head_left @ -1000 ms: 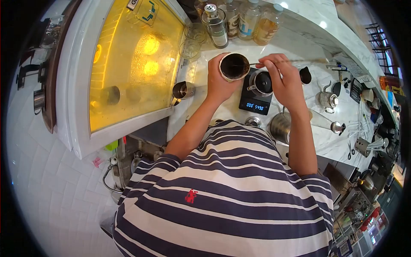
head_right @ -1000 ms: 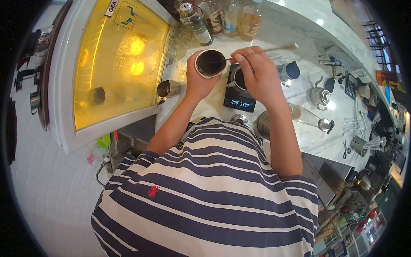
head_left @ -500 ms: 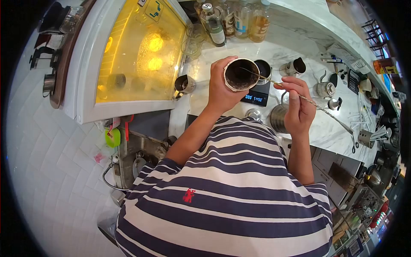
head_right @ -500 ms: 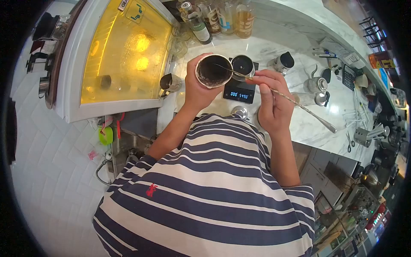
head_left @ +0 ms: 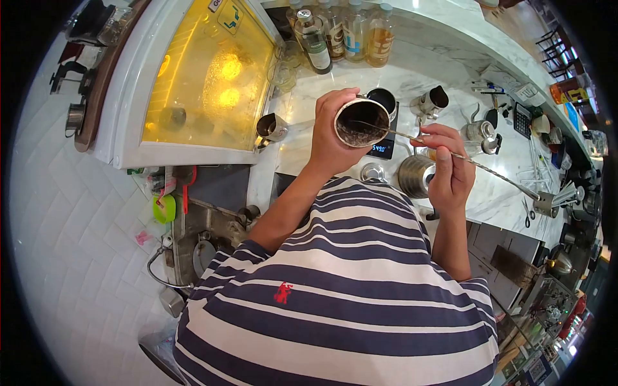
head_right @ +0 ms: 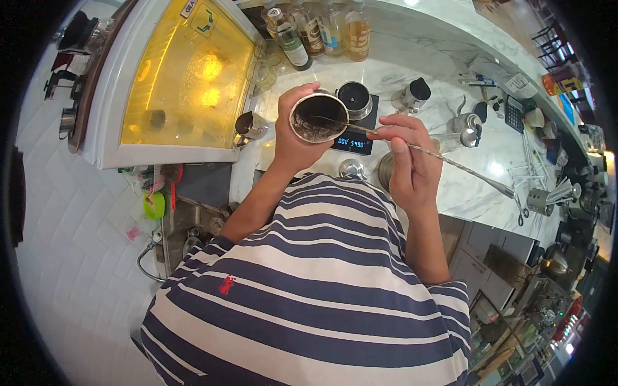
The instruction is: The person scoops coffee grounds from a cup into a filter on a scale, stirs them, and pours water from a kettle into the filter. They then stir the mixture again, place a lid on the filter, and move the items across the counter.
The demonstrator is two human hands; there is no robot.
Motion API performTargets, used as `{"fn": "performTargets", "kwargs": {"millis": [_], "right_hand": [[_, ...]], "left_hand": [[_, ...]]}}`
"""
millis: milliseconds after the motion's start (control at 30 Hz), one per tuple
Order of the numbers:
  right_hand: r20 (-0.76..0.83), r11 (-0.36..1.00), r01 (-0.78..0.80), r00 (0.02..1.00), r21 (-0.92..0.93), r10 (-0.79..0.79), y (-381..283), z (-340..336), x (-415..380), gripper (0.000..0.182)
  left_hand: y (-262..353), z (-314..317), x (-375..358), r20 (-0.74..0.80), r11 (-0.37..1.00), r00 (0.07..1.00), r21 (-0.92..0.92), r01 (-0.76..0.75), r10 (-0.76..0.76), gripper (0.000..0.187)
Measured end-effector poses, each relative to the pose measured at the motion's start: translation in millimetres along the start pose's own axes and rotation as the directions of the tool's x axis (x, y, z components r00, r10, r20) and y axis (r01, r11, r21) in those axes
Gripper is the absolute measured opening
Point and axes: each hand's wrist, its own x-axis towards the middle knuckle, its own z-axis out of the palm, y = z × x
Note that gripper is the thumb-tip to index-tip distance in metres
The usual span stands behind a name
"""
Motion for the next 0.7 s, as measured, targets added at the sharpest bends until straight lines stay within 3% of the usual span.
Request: {"fn": "performTargets", "kwargs": {"millis": [200, 333, 433, 700], "right_hand": [[-0.008, 0.999, 0.021, 1.0, 0.036, -0.02, 0, 5, 3, 0.024], [0.002, 0.997, -0.046, 0.999, 0.061, 0.046, -4, 6, 3, 0.025], [0.015, 1.0, 0.005, 1.0, 0.001, -0.005, -3, 5, 6, 0.027], [-0.043, 0.997, -0.071, 0.996, 0.027, 0.072, 0, 6, -5, 0.031]], "left_hand": [[4, -11, 2, -0.012, 0.998, 0.999, 0.04, -0.04, 0.041, 0.092], [3, -10, 5, -0.009, 0.998, 0.999, 0.042, -0.051, 0.052, 0.092], [1, -9, 3, 0.005, 0.997, 0.998, 0.037, -0.06, 0.06, 0.092], [4, -6, 1, 0.041, 0.996, 0.997, 0.05, -0.073, 0.071, 0.09]]}}
